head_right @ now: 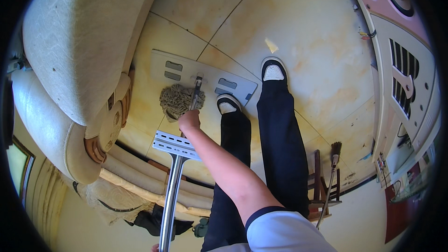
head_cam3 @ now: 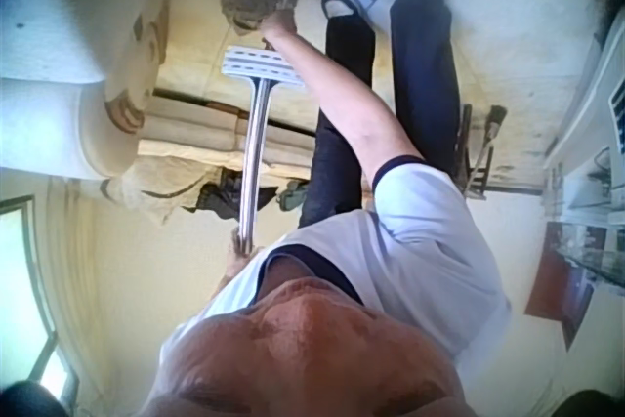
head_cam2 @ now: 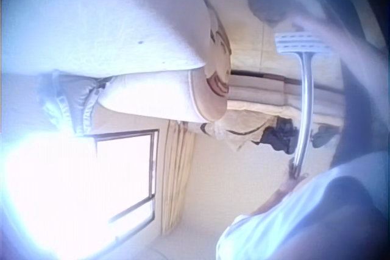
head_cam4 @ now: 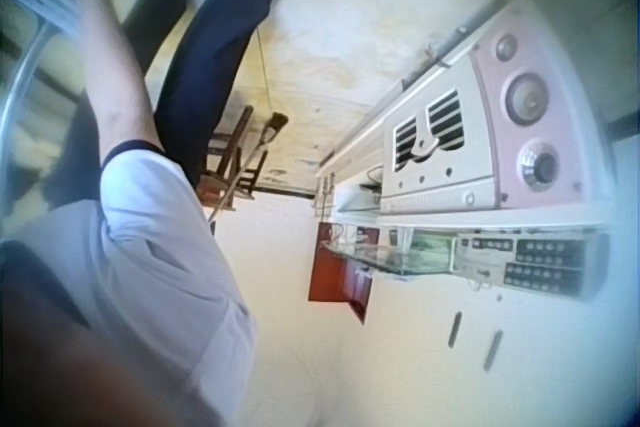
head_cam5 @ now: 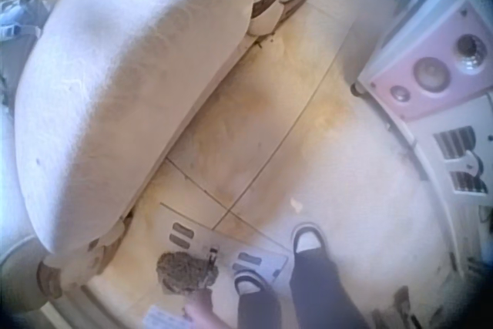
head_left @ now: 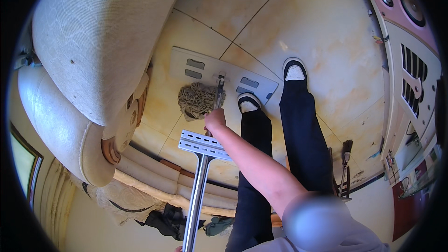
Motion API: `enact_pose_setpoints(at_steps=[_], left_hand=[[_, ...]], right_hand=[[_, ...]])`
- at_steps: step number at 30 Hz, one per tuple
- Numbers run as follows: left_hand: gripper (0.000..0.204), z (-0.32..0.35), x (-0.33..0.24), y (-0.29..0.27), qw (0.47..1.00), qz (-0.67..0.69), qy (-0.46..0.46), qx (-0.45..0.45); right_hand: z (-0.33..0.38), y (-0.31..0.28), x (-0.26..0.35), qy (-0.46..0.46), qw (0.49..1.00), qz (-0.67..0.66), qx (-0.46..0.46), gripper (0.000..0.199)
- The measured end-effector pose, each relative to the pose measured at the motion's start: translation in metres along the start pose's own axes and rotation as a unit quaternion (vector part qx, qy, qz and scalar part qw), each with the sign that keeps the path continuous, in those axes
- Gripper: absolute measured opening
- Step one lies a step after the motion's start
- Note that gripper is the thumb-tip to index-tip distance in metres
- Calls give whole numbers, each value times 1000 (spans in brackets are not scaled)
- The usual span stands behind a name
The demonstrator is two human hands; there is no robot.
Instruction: The person assembles a mop by attaching the mop head to the handle using a screwdriver. They tighten the screw to secure the connection and inspect the assembled mop.
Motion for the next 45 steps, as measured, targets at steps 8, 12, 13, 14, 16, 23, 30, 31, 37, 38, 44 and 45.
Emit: enact_pose_setpoints(at_steps=[8, 12, 13, 14, 16, 23, 30, 31, 37, 38, 44, 45], left_hand=[[33, -15, 17, -12, 953, 13, -281, 113], [30, -27, 18, -19, 936, 118, -299, 147], [31, -29, 18, -19, 930, 138, -305, 153], [31, -31, 17, -18, 924, 157, -311, 160], [33, -33, 16, -12, 899, 216, -328, 193], [34, -28, 19, 9, 842, 311, -339, 281], [34, -28, 19, 31, 832, 345, -338, 272], [35, -28, 17, 36, 832, 336, -333, 290], [37, -27, 5, 42, 824, 331, -342, 307], [37, -27, 7, 42, 824, 331, -342, 306], [35, -24, 20, 43, 820, 342, -351, 297], [32, -18, 19, 49, 813, 356, -356, 292]], right_hand=[[22, 12, 5, 52, 969, -82, 228, 22], [13, 17, 5, 42, 950, -135, 277, 14], [13, 18, 6, 28, 957, -139, 253, 16], [14, 17, 5, 20, 965, -127, 227, 18], [23, 10, 9, 3, 979, -100, 176, 20], [28, 7, 10, -25, 984, -53, 166, 25], [20, -1, 2, -35, 989, -1, 141, 28], [16, -2, 0, -41, 990, 6, 134, 28], [-6, 1, -12, -86, 990, 51, 98, 30], [-6, 2, -12, -91, 990, 57, 94, 30], [6, 3, -5, -74, 991, 37, 110, 29], [13, 1, -4, -64, 991, 30, 116, 29]])
Point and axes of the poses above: each hand's wrist, its own z-axis away from the middle knuckle, its own y-axis out of the palm, x = y × z, the point moved 7 cm from there along -z, towards the middle knuckle, and after that the axes turned 5 degrees about -y, right-handed, at the moved point
